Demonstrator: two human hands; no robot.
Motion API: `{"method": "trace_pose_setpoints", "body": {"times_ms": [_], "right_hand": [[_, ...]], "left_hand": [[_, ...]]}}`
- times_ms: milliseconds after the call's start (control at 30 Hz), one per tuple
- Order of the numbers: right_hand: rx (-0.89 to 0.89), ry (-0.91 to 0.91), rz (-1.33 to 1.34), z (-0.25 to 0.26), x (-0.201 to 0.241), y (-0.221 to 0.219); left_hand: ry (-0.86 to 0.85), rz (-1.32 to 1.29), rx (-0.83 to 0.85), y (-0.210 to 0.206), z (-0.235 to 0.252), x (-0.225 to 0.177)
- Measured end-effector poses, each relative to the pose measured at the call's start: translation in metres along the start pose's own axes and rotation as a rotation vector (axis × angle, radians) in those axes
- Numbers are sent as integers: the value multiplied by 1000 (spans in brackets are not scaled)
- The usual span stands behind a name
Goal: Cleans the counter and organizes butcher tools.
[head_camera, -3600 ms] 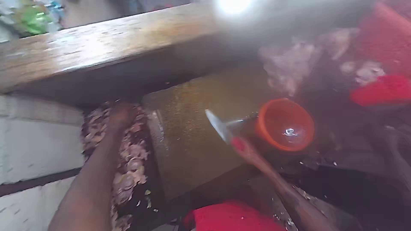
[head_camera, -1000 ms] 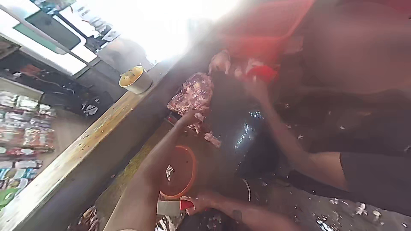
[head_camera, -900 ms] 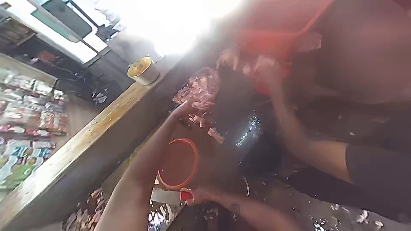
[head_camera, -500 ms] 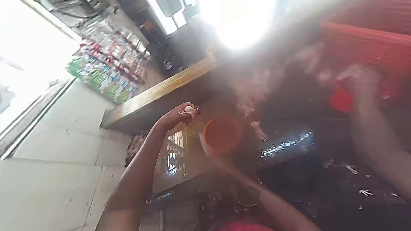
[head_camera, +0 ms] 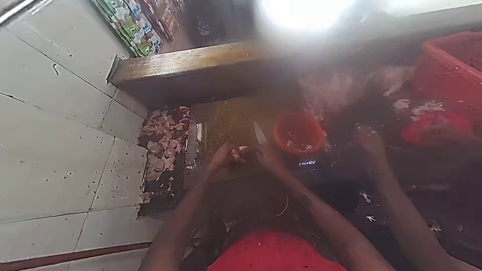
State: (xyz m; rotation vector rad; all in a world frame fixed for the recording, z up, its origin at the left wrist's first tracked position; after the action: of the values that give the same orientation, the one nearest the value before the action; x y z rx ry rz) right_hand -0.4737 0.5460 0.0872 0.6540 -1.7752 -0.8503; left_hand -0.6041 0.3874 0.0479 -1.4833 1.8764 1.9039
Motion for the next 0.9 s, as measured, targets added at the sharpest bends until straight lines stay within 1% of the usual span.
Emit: {"method": "trace_pose_setpoints", "body": {"times_ms": [67,133,167,200,267,333,400,467,533,600,667,767,833,900], "right_hand": [[41,61,-48,19,22,-17],[97,87,-140,33,34,-54],[114,79,-181,39,39,-70],[103,58,-215,42,43,-78],[24,4,-203,45,49,-78],[-73,-62,-180,46,46,-67],[-83,-120,-201,50,40,-61],[-44,-95,-270,60,38,-68],[-56,-13,-309,62,45,-72],[-15,15,-288,55,43,-66],[117,-14,-291,45,35,-55],[223,7,-332,29,19,-33],[244,12,-368,6,22,3],[214,26,-356,-21,35,49]], "left_hand": [[46,-32,-139,-8,-7,22],[61,-74,-248,-21,-20,32],[84,-49,-284,-25,-24,35],[95,0,-331,-27,-26,37],[93,70,-456,-23,-22,37],[131,66,-460,-15,-16,28],[128,60,-384,-15,-8,20],[114,119,-284,-21,6,20],[68,162,-282,-23,14,20],[-1,186,-309,-28,16,19],[-51,207,-325,-28,14,22],[-19,236,-324,-27,13,22],[46,229,-334,-29,17,21],[96,215,-373,-28,14,26]]}}
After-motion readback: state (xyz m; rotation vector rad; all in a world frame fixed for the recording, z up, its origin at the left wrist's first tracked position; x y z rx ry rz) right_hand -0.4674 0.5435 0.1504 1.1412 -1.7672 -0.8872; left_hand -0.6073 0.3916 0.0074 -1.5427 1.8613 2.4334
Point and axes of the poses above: each hand's wrist, its own z-axis towards the middle knuckle, its own y-axis out of the back of the hand, x = y × z, the point moved 8 cm from there along z, towards the middle knuckle
